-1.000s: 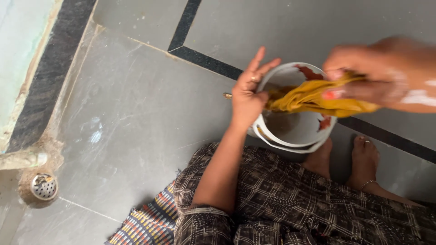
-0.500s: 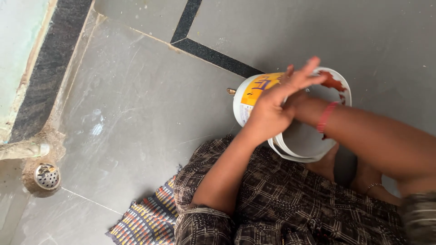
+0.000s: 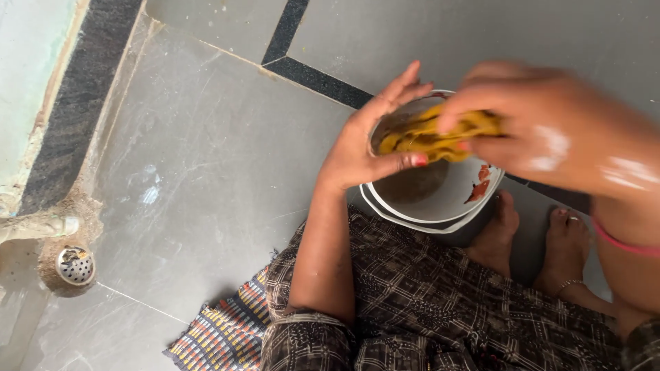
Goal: Scrubbing and mopping a stone floor using a cloth and bucket.
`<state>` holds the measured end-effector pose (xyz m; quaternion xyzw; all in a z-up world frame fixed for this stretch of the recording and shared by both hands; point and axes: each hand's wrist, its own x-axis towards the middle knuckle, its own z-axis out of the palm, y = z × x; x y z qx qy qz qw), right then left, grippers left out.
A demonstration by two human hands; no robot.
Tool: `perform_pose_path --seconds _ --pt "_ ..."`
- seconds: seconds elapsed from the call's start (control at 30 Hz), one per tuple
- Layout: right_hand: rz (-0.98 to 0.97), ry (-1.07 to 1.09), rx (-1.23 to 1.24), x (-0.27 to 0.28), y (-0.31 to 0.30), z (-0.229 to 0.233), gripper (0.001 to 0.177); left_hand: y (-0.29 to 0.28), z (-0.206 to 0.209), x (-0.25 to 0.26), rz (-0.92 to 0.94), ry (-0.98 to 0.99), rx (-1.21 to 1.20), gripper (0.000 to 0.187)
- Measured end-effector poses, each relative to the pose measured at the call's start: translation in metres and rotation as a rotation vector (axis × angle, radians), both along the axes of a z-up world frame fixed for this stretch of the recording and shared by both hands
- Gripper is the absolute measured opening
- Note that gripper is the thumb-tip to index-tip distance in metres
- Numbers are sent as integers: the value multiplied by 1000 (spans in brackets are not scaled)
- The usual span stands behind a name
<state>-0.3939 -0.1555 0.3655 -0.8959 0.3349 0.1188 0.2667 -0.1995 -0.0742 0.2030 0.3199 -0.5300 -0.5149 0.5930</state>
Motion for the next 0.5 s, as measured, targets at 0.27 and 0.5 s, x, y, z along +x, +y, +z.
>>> perform_pose_path --seconds 0.27,0.5 --pt "56 -485 18 -101 -6 -25 30 5 -1 -40 -67 -349 -157 90" --pt "27 -287 197 -63 21 -53 39 5 5 -56 211 -808 139 82"
